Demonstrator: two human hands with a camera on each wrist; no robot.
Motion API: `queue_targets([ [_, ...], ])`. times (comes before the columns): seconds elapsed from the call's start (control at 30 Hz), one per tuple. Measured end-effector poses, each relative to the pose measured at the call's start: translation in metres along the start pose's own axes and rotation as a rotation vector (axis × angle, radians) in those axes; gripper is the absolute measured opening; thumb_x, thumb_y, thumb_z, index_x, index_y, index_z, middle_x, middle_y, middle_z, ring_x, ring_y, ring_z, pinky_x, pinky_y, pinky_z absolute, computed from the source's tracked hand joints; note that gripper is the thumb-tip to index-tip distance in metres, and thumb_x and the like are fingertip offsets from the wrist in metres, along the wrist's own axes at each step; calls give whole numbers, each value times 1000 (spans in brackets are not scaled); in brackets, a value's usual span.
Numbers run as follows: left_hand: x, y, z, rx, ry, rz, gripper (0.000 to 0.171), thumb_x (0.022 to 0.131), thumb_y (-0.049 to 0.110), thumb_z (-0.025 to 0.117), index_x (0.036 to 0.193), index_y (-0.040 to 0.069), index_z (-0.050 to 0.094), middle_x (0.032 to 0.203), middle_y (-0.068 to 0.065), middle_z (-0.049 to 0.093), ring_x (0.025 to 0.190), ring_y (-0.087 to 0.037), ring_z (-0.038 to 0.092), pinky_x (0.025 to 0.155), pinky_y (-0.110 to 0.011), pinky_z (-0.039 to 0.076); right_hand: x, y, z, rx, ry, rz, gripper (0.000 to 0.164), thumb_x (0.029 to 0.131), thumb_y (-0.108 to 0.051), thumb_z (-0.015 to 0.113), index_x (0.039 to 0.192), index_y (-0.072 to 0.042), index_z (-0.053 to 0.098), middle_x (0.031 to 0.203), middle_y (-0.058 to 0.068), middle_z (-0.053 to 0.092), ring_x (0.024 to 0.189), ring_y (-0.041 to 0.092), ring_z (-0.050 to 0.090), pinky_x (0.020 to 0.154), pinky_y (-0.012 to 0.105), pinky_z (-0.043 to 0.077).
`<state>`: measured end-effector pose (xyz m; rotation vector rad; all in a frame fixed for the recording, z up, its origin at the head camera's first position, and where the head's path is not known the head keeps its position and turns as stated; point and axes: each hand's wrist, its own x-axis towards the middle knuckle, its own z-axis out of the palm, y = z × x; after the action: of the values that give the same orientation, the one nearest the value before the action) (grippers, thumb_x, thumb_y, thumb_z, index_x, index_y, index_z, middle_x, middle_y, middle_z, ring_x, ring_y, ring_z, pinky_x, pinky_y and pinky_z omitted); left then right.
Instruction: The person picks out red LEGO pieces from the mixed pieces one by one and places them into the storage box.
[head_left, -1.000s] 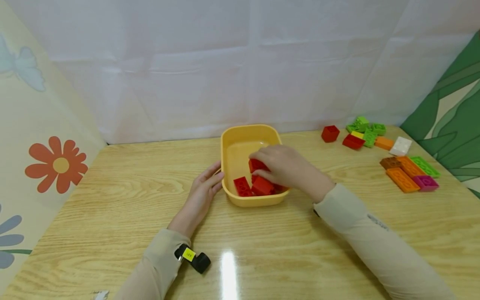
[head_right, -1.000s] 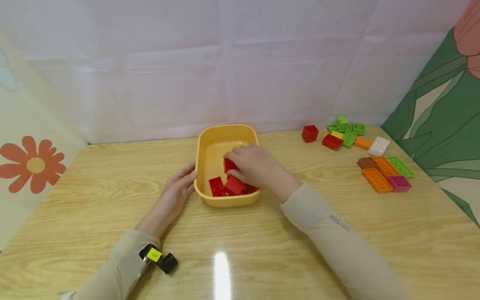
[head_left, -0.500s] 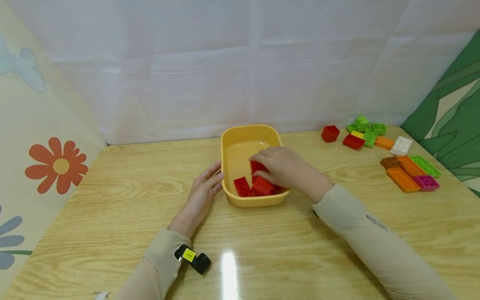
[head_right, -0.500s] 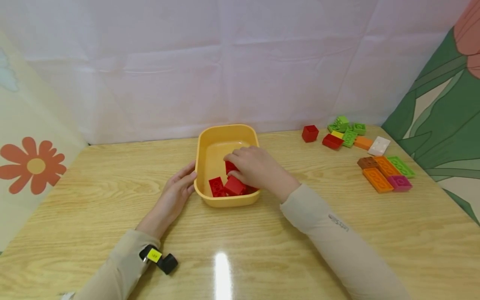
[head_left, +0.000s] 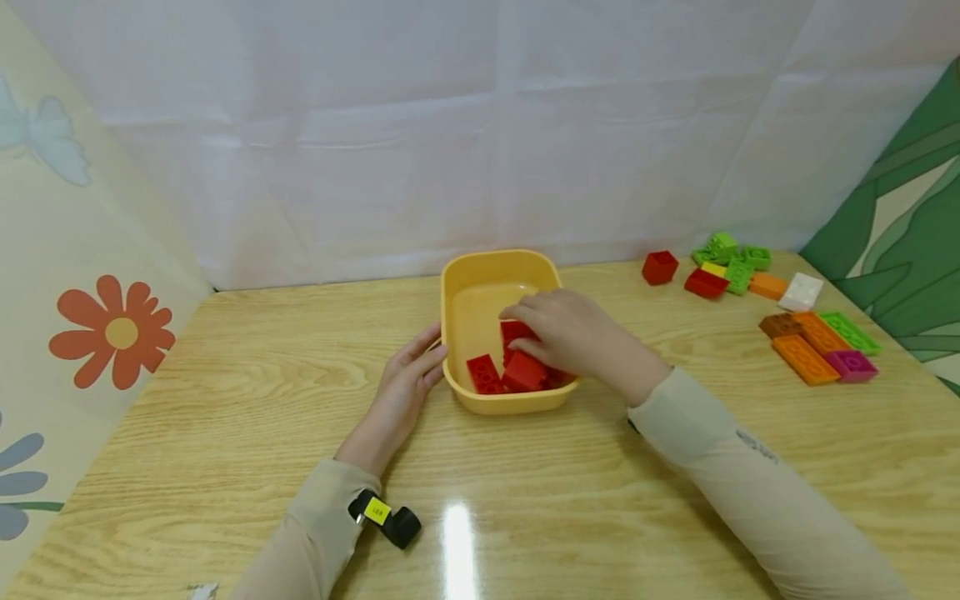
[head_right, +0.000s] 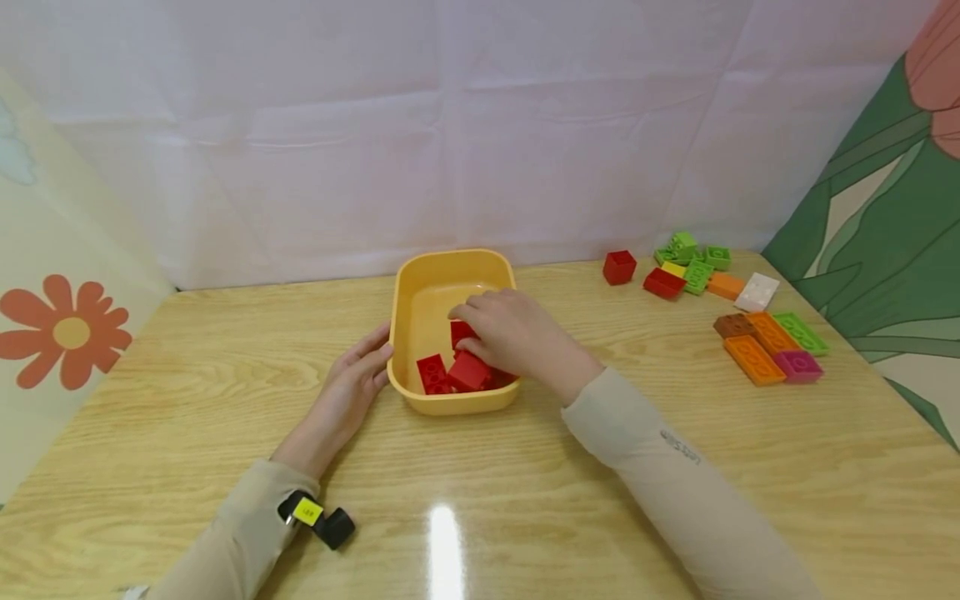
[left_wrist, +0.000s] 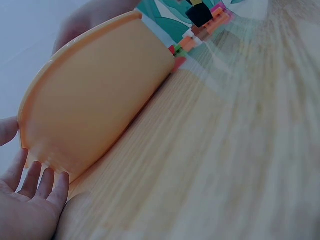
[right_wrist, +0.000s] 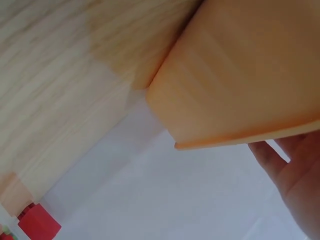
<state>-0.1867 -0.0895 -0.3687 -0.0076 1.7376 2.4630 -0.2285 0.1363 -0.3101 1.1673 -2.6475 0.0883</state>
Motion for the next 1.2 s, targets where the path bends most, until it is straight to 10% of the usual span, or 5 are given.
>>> queue_targets([
  [0.57, -1, 0, 0, 15, 0, 0, 51, 93, 9, 51, 142, 1, 38, 151, -12, 38, 128, -21, 44, 87, -10, 51, -6, 3, -18, 15, 58, 25, 35, 83, -27, 68, 113, -10, 66, 105, 10, 72, 91, 24, 64, 84, 43, 58],
  [1.2, 1, -1, 1, -9, 0, 6, 51, 93, 6, 50, 142, -1, 37, 151, -14, 38, 130, -24, 43, 88, -11, 52, -13, 35, -30, 15, -21, 251, 44, 86, -35, 64, 122, -9, 60, 121, 14, 66, 105, 31, 60, 86, 50, 56],
])
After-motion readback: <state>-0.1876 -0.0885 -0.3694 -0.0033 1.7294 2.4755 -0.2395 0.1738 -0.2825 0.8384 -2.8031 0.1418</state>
